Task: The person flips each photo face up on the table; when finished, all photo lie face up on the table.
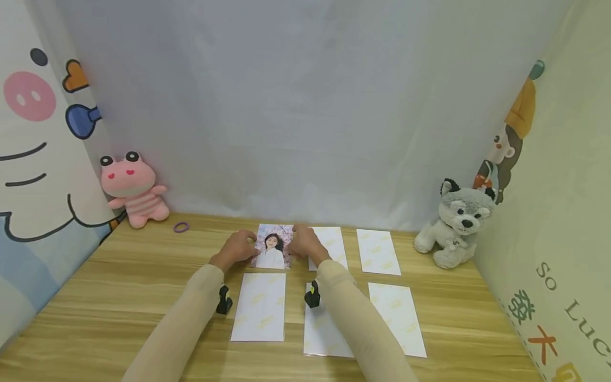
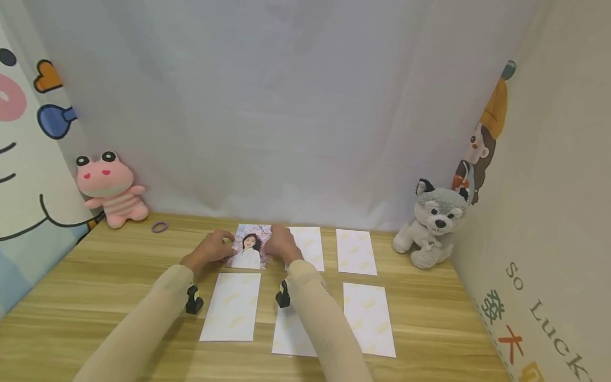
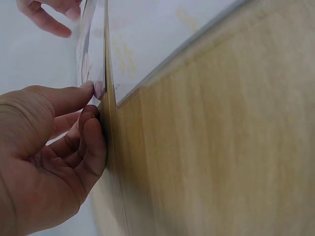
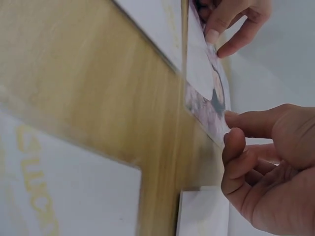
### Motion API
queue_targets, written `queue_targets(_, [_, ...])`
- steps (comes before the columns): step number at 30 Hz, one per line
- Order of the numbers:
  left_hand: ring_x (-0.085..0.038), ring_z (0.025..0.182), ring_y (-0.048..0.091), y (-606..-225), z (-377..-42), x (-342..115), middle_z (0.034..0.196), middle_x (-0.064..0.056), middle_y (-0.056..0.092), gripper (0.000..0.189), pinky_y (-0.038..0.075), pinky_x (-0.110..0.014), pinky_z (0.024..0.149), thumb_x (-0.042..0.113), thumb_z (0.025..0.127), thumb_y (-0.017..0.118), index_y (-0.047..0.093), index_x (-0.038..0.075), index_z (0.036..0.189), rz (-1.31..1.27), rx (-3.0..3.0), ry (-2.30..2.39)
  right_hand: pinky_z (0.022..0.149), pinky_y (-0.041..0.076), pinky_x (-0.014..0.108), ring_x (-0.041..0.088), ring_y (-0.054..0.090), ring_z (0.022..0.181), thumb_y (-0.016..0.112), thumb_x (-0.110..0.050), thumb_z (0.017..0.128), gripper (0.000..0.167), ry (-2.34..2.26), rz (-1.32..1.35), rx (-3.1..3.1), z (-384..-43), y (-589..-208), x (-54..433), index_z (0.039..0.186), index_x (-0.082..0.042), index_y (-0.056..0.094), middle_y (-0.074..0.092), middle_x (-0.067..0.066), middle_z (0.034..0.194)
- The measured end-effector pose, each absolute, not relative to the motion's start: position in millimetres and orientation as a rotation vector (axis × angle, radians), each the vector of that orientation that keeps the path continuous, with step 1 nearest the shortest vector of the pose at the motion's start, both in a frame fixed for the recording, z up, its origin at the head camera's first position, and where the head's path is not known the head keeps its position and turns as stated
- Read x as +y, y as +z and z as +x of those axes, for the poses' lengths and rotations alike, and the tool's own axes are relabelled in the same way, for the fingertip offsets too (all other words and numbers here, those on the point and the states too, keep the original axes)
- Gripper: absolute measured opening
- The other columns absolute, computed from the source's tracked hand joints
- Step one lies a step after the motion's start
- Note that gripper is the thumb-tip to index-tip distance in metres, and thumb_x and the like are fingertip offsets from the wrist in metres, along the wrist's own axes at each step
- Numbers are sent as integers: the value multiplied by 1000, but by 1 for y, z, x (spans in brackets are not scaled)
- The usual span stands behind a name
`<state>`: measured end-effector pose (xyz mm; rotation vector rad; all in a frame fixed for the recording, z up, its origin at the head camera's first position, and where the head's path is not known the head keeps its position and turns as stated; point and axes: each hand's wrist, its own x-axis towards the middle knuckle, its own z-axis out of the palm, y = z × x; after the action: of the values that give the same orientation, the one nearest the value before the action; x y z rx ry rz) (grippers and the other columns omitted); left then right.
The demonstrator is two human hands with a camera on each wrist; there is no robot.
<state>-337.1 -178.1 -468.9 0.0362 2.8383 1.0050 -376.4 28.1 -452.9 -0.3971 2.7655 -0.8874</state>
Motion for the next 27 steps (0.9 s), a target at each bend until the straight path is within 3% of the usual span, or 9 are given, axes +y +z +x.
queue_targets(2, [-14, 57, 54, -470, -338, -179, 94, -18, 67, 45, 45, -26, 51, 13, 90, 70, 59, -6, 130, 36, 2825, 1033, 85, 54, 39, 30, 65, 97, 71, -11, 87, 56, -921, -397, 2792, -377, -449, 33, 138, 5, 53, 64, 23, 129])
queue_targets(4, [-14, 55, 54, -472, -338, -182, 84, -14, 66, 45, 46, -26, 51, 13, 90, 68, 59, -7, 129, 52, 2810, 1074, 92, 54, 42, 32, 67, 102, 70, -13, 89, 53, -965, -384, 2795, -379, -446, 41, 137, 3, 54, 61, 23, 135])
queue_targets(9, [-13, 52, 54, -479, -344, -191, 64, -5, 61, 40, 46, -27, 55, 16, 93, 64, 60, -7, 125, 101, 2833, 1158, 78, 58, 37, 26, 75, 79, 68, -16, 94, 48, -1030, -323, 2792, -388, -441, 67, 136, 1, 55, 71, 22, 115])
queue_targets(14, [-17, 61, 53, -471, -343, -184, 80, -12, 64, 42, 43, -30, 58, 18, 95, 65, 60, -6, 129, 196, 2921, 1164, 72, 57, 33, 27, 73, 81, 68, -15, 94, 47, -1088, -273, 2797, -393, -435, 93, 135, 1, 56, 73, 20, 101])
queue_targets(20, [-21, 70, 54, -465, -343, -158, 89, -14, 65, 44, 45, -33, 63, 20, 95, 67, 60, -6, 129, 460, 2938, 1155, 72, 56, 33, 27, 70, 85, 69, -14, 93, 52, -1181, -281, 2732, -395, -436, 122, 139, 1, 52, 70, 19, 103])
queue_targets(24, [-30, 87, 62, -467, -343, -137, 101, -18, 69, 41, 52, -43, 78, 19, 91, 72, 65, -5, 124, 644, 2965, 1066, 74, 57, 34, 28, 68, 86, 71, -11, 91, 57, -1231, -264, 2706, -395, -441, 138, 142, 1, 49, 68, 21, 106])
queue_targets(27, [-37, 107, 62, -470, -341, -122, 117, -21, 67, 42, 50, -51, 95, 22, 90, 74, 66, -2, 124, 726, 2978, 962, 81, 58, 37, 32, 68, 96, 70, -10, 92, 60, -1227, -247, 2706, -394, -446, 146, 145, 0, 46, 65, 24, 117])
